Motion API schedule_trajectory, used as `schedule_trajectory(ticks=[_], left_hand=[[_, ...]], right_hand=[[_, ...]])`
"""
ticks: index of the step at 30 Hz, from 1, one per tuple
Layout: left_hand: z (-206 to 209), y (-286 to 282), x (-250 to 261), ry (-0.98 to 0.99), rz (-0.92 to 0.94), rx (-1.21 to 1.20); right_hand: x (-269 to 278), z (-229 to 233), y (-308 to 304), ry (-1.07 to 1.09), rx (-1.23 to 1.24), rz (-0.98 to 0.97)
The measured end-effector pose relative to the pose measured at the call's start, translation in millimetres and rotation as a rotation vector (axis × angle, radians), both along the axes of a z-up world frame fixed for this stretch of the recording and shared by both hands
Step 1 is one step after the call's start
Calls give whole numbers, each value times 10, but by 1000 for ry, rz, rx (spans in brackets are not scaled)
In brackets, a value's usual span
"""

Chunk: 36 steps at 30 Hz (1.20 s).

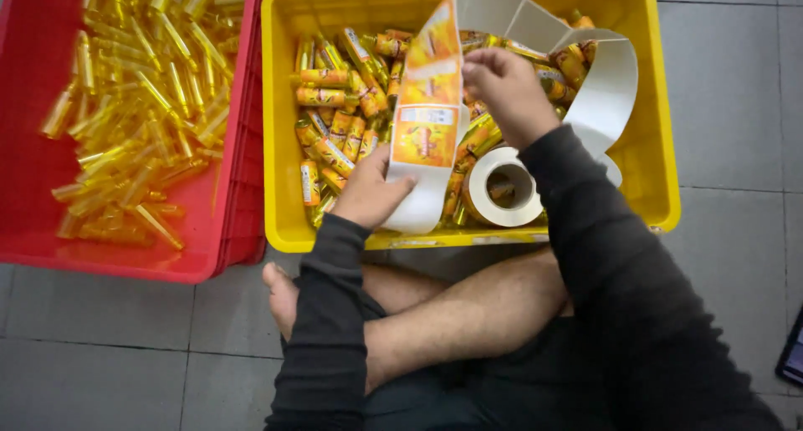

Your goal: Manually applying adhesive labels to small yellow plastic bottles from a bin.

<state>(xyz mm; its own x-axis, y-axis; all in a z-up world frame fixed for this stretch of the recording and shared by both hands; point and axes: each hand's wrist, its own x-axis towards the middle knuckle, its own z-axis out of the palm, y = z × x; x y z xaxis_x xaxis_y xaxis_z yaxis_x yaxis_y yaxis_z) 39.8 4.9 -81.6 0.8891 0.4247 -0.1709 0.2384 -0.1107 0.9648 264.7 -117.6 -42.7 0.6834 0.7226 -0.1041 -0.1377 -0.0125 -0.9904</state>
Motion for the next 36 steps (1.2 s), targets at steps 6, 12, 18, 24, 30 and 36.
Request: schedule_trajectory(ticks=[6,12,18,24,30,36], left_hand=[[-205,-197,30,-141,41,-5],[-178,-112,75,76,-22,6],[-99,20,144,48,116,33],[-282,74,212,62,103,87],[-460,144,230,-62,81,158],[-351,122,183,-52,45,184]], right_hand=[[-407,-296,-149,-233,-199,-31],[-325,-550,-65,-202,228,-30],[-425,-322,-29,-1248,40,-91],[-559,-377,10,-1384,-207,112],[-582,-311,-12,-1398,-229,184],[-456,-407,-78,-1209,-129,210]])
